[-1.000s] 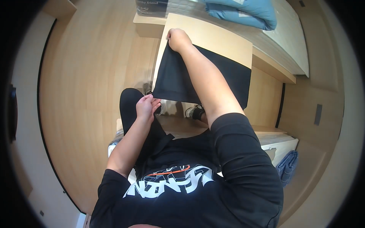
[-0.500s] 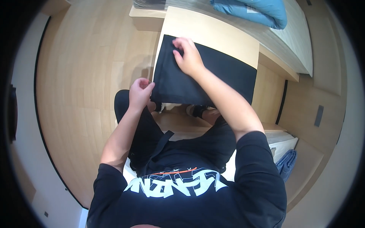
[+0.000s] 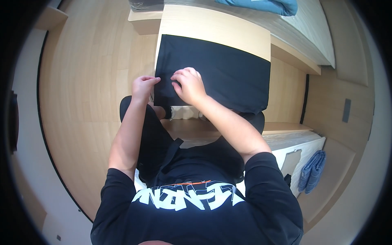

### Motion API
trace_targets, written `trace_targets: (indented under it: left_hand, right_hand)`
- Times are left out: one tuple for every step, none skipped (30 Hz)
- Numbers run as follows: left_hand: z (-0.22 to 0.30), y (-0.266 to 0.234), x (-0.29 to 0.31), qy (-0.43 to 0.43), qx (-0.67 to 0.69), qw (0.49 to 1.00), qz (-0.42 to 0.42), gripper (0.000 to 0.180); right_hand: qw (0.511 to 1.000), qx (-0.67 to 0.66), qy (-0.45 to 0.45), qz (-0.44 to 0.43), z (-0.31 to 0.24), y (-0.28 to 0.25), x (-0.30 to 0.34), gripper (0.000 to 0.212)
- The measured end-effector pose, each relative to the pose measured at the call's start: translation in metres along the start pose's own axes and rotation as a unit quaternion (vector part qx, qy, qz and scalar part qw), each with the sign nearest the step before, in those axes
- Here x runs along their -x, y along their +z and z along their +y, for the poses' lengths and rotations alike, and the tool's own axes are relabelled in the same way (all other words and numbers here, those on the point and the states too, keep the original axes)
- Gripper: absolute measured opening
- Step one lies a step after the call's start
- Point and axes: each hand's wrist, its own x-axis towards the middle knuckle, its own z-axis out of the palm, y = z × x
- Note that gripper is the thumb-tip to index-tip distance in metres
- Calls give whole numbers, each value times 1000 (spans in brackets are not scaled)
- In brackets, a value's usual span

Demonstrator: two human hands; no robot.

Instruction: The person folds a black t-shirt on a small wooden table. They spread the shirt out, align the edges, and fold the sleeves and body together.

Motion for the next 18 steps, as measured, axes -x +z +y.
trace_targets:
  left_hand:
    - [-1, 2, -1, 12, 35, 999, -6, 20]
    - [-1, 5, -2, 11, 39, 999, -7, 20]
    - [-1, 2, -2, 10, 31, 999, -11, 20]
    - [0, 0, -1, 10, 26, 1000, -15, 20]
    - [1, -1, 1, 8, 30, 999, -12, 20]
    - [3, -1, 4, 35, 1, 999, -5, 20]
    - [6, 1, 7, 62, -28, 998, 2, 21]
    - [8, 2, 11, 61, -21, 998, 3, 21]
    - [11, 1, 15, 74, -34, 997, 17, 21]
    - [12, 0, 18, 88, -46, 995, 31, 22]
    - [6, 3, 15, 85, -74, 992, 55, 22]
    - [9, 3, 17, 83, -68, 993, 58, 22]
    - [11, 5, 20, 88, -71, 991, 70, 23]
    - [13, 5, 22, 93, -74, 989, 83, 23]
    - [14, 5, 23, 98, -88, 988, 80, 22]
    - [15, 5, 25, 96, -84, 989, 81, 22]
    - [17, 4, 27, 101, -96, 987, 76, 21]
    - [19, 4, 27, 107, -109, 986, 70, 21]
  right_hand:
    - [1000, -8, -2, -6, 6, 1, -11, 13]
    - [1000, -17, -5, -13, 11, 1, -23, 11]
    - [999, 1, -46, -16, 10, 2, -39, 10]
    - [996, 21, -65, -64, 7, -2, -58, 13]
    - [991, 40, -90, -93, 5, -3, -75, 14]
    - [984, 60, -115, -121, 4, -3, -91, 15]
    - [976, 81, -146, -142, 8, -3, -106, 15]
    - [965, 101, -177, -163, 11, -3, -118, 16]
    - [955, 127, -195, -183, 10, -1, -128, 15]
    - [944, 148, -213, -203, 10, 1, -135, 16]
    - [930, 160, -228, -238, 10, 1, -140, 15]
    - [915, 173, -243, -273, 10, 1, -145, 15]
    - [912, 175, -247, -277, 10, 1, -148, 15]
    - [903, 177, -271, -284, 10, 2, -150, 15]
    - [893, 180, -292, -291, 10, 2, -151, 15]
    - [891, 181, -294, -295, 10, 1, -152, 15]
    - [880, 195, -315, -298, 12, 0, -153, 14]
    - [869, 208, -336, -299, 12, -1, -155, 14]
